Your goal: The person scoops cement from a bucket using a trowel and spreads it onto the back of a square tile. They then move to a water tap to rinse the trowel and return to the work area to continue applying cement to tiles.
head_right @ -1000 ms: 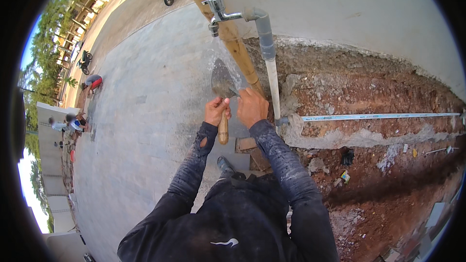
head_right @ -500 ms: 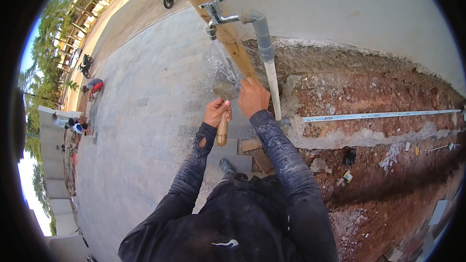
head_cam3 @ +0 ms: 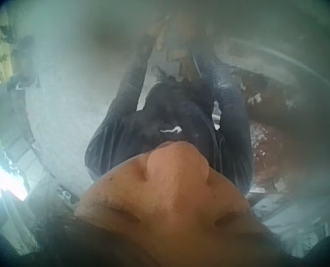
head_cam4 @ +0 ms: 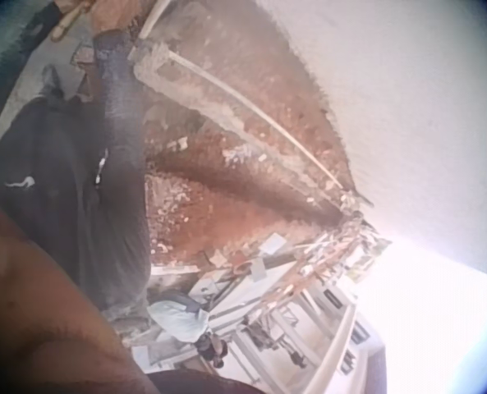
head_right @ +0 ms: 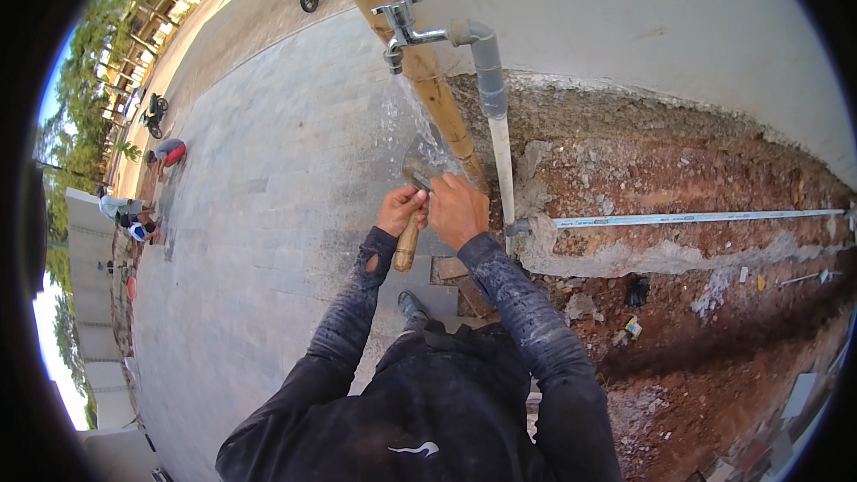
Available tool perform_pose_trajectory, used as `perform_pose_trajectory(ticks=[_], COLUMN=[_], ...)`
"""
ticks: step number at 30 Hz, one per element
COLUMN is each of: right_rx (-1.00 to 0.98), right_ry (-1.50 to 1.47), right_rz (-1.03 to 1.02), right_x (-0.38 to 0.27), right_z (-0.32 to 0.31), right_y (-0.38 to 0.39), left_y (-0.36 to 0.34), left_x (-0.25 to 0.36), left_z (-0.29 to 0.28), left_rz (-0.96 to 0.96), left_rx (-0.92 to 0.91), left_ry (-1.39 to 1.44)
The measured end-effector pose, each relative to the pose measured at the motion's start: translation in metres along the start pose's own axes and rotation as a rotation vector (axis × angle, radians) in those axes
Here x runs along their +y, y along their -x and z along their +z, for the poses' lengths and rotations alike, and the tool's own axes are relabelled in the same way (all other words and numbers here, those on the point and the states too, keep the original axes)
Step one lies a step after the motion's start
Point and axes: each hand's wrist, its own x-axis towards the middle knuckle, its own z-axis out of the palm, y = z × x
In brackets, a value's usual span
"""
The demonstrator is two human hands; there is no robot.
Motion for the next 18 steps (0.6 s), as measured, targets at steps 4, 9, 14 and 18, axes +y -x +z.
perform_pose_trajectory(ticks=[4,9,14,18], right_rx=[-0.009,-0.045,-0.001,-0.011], right_ry=[0.073,0.021,0.103,0.082], right_rz=[0.078,0.030,0.000,-0.082], right_x=[0.016,0.005,0.019,0.015], right_z=[-0.004,-0.004,-0.005,-0.014], right_y=[-0.010,0.000,-0.015,-0.004], left_y=[-0.006,-0.008,-0.013,-0.012], left_x=[-0.001,0.004,0.014,0.025], left_z=[0.018,0.004,0.011,0.011], left_rz=[0.013,-0.049,-0.181,-0.263], left_rx=[-0.046,-0.102,-0.154,-0.157], left_ry=[0.041,-0.086,-0.246,-0.207])
